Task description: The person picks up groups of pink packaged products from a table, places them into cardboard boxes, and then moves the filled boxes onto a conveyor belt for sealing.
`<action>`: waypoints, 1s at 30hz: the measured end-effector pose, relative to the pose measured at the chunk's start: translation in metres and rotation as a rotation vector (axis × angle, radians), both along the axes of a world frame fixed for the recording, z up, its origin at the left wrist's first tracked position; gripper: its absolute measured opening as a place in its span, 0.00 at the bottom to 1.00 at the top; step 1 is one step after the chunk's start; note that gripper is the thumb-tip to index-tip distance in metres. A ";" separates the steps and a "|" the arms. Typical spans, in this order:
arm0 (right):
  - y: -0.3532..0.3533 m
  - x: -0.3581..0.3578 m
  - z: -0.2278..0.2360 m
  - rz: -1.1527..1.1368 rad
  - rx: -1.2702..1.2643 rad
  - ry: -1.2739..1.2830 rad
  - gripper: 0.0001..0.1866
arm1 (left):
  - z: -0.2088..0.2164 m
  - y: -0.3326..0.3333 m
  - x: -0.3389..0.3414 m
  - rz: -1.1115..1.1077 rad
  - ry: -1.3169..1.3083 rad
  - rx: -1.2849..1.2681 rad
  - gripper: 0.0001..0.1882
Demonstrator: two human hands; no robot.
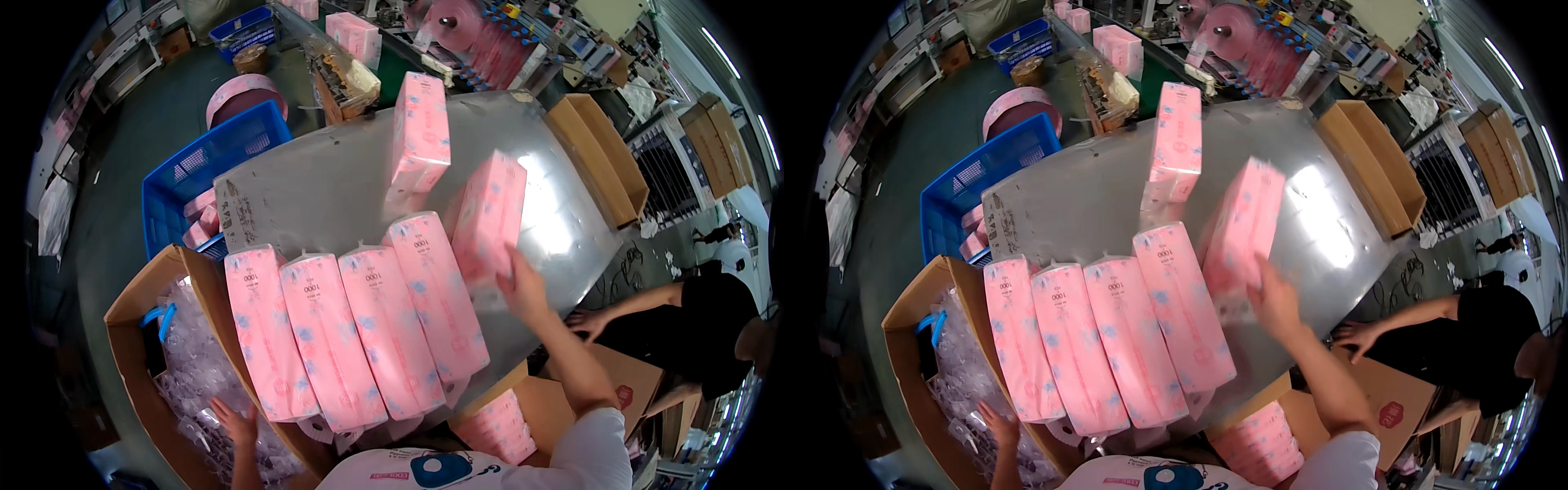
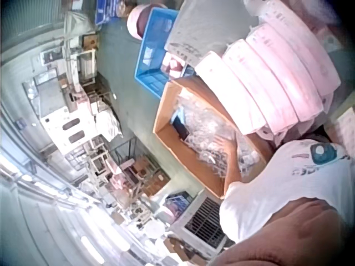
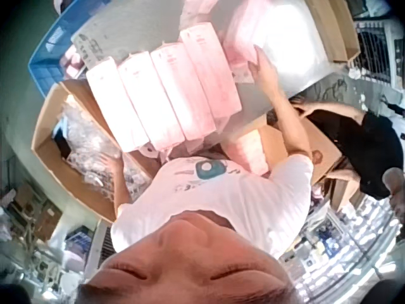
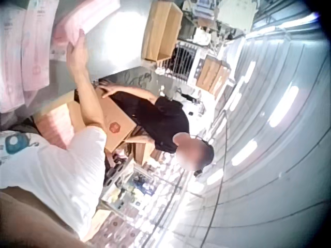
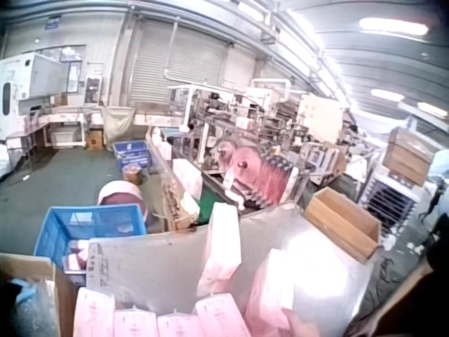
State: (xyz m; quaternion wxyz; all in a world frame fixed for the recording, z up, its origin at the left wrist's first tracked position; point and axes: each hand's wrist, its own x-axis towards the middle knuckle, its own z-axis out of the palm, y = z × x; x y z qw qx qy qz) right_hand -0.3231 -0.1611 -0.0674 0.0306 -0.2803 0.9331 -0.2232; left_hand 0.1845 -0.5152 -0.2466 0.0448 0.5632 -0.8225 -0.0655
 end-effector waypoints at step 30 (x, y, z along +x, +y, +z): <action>0.063 0.252 0.020 0.187 -1.187 -1.194 0.34 | 0.182 0.250 -0.224 -0.389 1.228 2.181 0.08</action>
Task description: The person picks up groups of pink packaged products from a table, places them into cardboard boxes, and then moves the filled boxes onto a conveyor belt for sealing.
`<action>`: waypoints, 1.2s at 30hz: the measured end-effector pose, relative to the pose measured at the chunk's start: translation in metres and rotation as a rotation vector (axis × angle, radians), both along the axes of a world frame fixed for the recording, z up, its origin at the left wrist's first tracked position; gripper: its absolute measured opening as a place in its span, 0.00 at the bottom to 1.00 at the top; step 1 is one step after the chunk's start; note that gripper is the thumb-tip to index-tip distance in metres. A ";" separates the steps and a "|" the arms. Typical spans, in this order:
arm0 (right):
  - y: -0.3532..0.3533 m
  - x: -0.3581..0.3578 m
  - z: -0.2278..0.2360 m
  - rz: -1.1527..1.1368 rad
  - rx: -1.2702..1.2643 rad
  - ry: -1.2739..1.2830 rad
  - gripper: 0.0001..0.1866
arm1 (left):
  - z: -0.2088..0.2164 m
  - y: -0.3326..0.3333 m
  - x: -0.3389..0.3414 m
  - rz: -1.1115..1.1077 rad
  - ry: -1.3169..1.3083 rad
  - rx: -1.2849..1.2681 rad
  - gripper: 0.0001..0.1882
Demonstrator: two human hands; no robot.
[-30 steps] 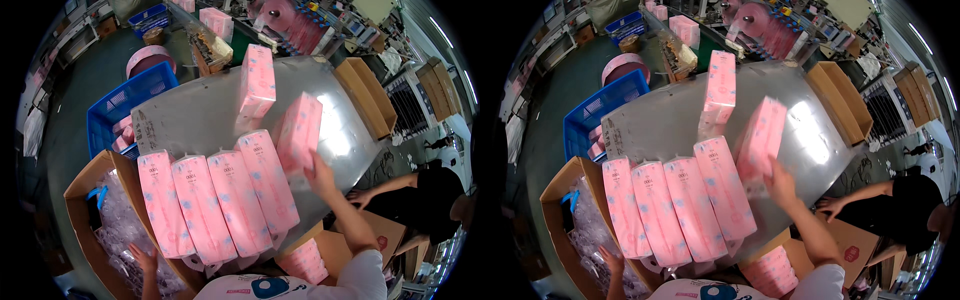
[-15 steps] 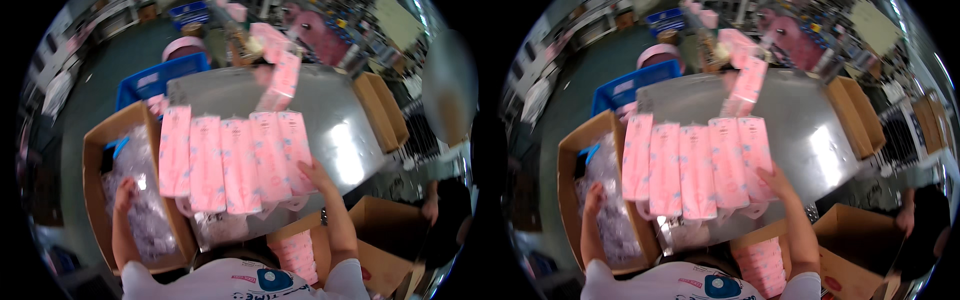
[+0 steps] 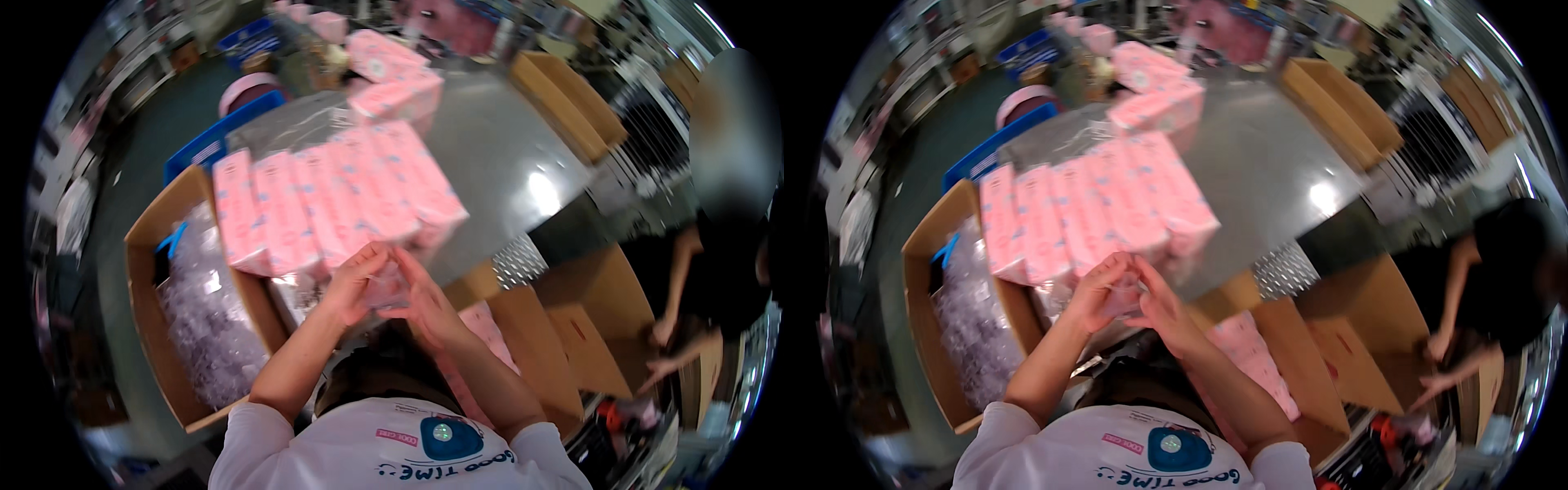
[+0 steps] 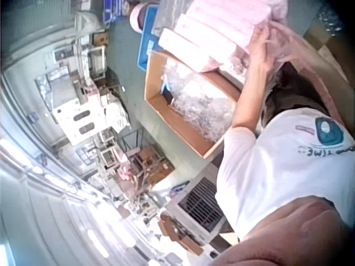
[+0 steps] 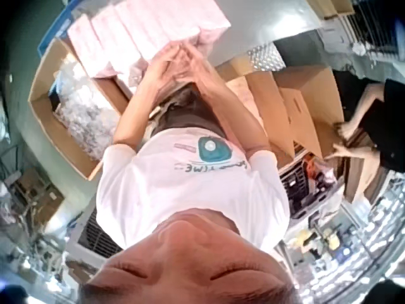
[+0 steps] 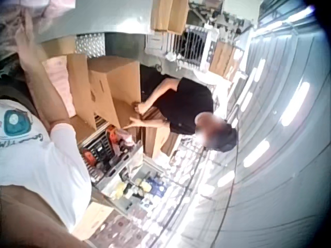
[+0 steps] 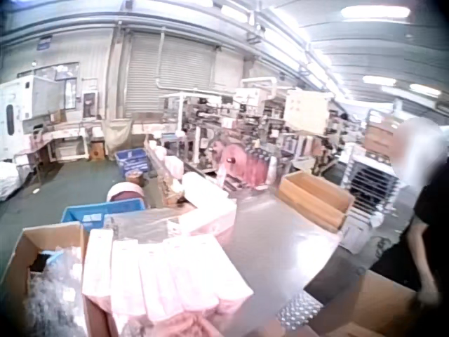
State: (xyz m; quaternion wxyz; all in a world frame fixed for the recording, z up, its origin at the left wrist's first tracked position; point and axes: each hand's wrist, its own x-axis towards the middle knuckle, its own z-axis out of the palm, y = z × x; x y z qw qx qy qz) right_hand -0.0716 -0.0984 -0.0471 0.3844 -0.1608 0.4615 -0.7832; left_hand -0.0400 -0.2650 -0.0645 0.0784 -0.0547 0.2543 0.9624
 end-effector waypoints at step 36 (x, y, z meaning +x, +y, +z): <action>0.204 0.090 -0.083 -0.791 -0.071 -0.482 0.14 | -0.079 0.190 0.037 -0.571 0.153 -1.132 0.14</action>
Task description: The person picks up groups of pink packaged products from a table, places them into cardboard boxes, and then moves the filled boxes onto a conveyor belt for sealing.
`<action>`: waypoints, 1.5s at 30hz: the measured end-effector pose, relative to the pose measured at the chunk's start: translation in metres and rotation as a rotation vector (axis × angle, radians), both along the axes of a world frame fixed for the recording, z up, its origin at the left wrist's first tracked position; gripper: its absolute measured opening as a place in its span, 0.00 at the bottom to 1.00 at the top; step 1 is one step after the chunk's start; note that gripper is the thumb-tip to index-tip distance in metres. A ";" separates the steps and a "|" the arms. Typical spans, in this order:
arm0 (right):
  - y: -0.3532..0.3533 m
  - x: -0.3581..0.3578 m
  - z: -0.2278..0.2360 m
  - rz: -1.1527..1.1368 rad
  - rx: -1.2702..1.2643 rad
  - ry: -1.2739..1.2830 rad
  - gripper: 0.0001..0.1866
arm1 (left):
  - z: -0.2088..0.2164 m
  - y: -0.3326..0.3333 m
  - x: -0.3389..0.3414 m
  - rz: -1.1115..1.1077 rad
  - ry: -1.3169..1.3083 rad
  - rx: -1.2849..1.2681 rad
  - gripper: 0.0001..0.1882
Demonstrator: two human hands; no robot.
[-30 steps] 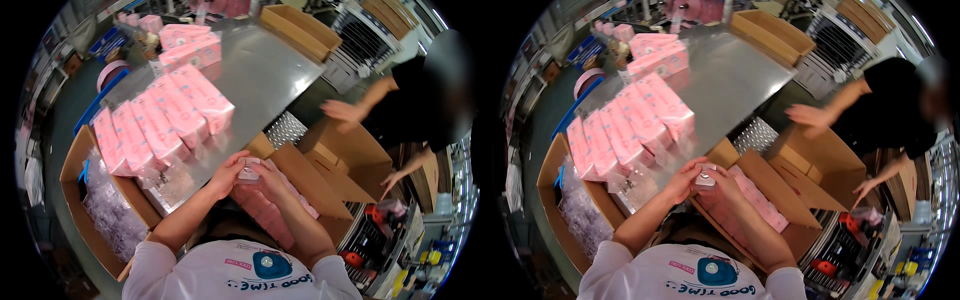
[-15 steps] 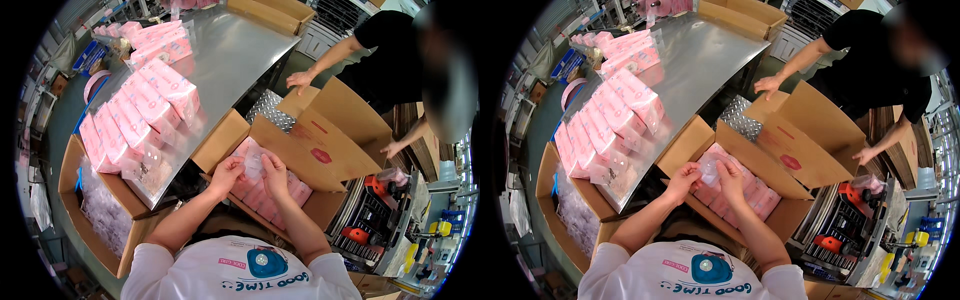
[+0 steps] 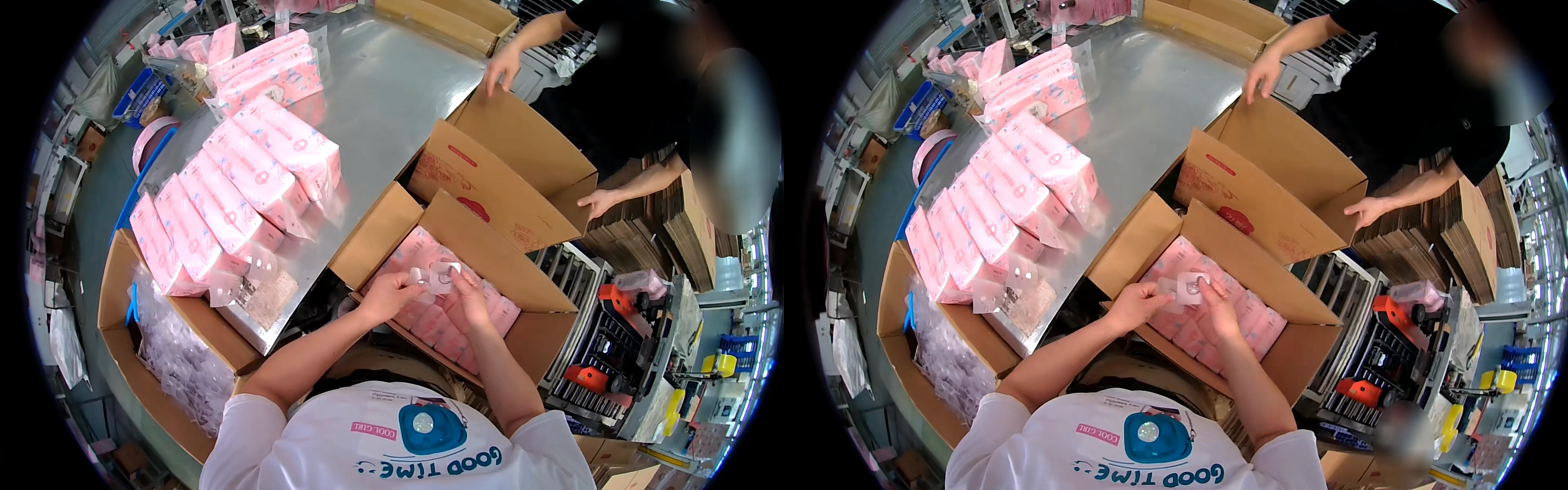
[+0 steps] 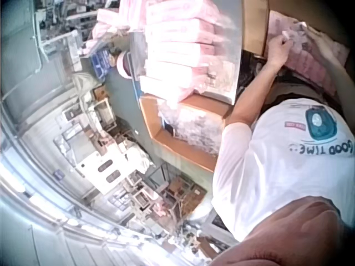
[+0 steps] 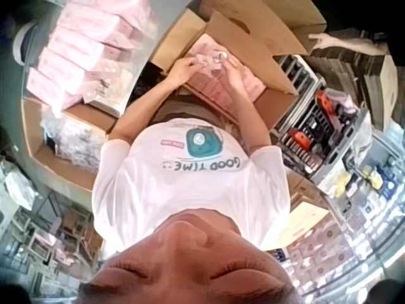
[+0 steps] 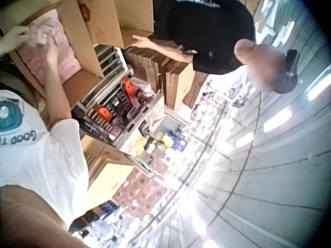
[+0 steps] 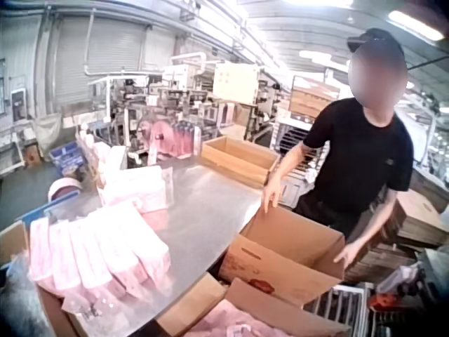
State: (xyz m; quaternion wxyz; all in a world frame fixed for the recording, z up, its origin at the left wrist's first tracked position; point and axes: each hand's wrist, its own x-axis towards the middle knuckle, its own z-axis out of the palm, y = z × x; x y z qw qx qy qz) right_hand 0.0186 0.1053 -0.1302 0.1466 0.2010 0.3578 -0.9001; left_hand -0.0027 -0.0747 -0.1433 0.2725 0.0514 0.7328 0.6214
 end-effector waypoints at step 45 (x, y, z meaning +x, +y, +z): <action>-0.215 -0.309 0.049 1.096 0.886 0.035 0.37 | 0.061 -0.482 -0.078 0.572 -0.572 0.202 0.33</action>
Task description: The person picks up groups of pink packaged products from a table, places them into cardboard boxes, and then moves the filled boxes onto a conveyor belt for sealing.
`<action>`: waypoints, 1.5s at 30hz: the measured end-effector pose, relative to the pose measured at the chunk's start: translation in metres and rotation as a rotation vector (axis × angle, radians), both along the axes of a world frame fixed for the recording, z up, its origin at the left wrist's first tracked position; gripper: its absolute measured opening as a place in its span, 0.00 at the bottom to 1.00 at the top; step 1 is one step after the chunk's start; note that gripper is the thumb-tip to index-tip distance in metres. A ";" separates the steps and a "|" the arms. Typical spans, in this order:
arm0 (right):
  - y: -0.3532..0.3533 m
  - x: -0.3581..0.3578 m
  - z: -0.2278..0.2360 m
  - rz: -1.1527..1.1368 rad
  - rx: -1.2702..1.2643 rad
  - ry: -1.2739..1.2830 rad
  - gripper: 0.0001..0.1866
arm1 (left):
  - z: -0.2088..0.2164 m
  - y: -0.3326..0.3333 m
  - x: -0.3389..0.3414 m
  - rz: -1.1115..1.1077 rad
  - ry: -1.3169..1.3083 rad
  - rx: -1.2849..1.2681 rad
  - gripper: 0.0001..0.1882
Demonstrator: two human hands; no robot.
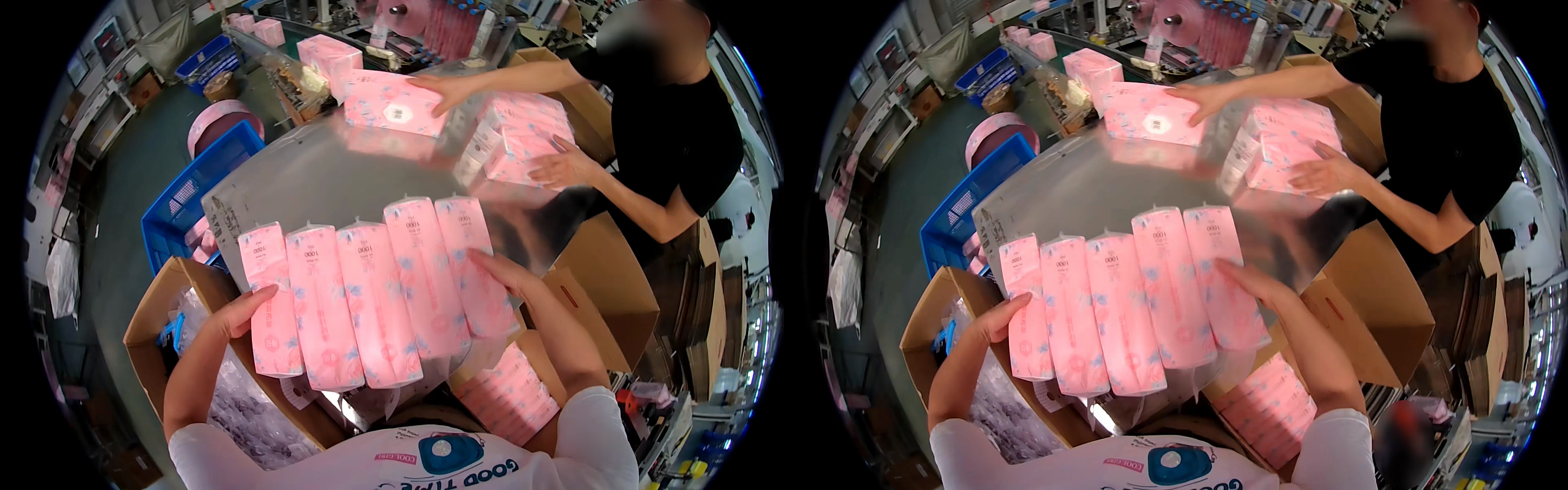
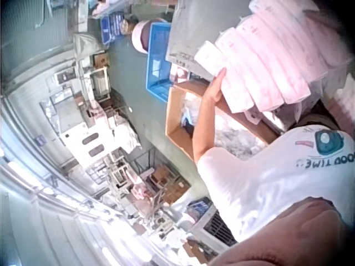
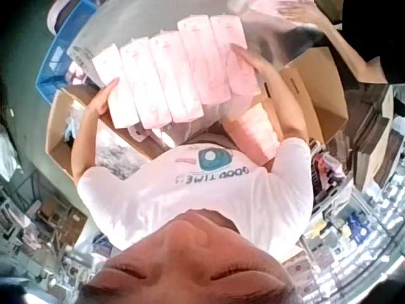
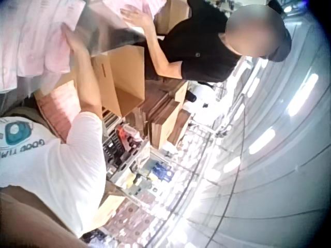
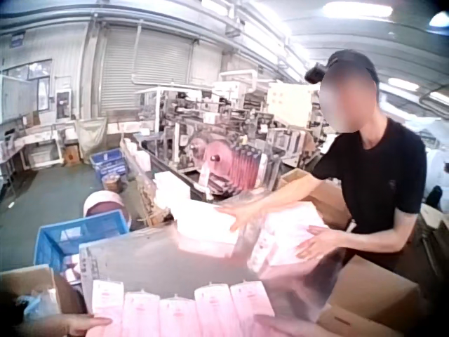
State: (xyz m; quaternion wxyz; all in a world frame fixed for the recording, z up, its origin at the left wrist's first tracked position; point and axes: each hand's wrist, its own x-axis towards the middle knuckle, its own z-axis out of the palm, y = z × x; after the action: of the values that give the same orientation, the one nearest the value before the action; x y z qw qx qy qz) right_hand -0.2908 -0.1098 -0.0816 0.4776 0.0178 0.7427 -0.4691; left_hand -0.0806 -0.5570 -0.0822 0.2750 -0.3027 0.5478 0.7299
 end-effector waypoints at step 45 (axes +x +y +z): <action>0.342 0.407 -0.113 -0.758 1.017 0.263 0.57 | -0.081 0.613 -0.013 -1.741 1.407 -1.042 0.56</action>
State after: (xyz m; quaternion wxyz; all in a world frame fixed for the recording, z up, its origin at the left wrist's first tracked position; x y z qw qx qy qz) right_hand 0.1158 0.2326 -0.1941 0.1156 0.4452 0.8667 -0.1930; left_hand -0.0932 0.0557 -0.1628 0.1612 0.5478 0.8209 0.0026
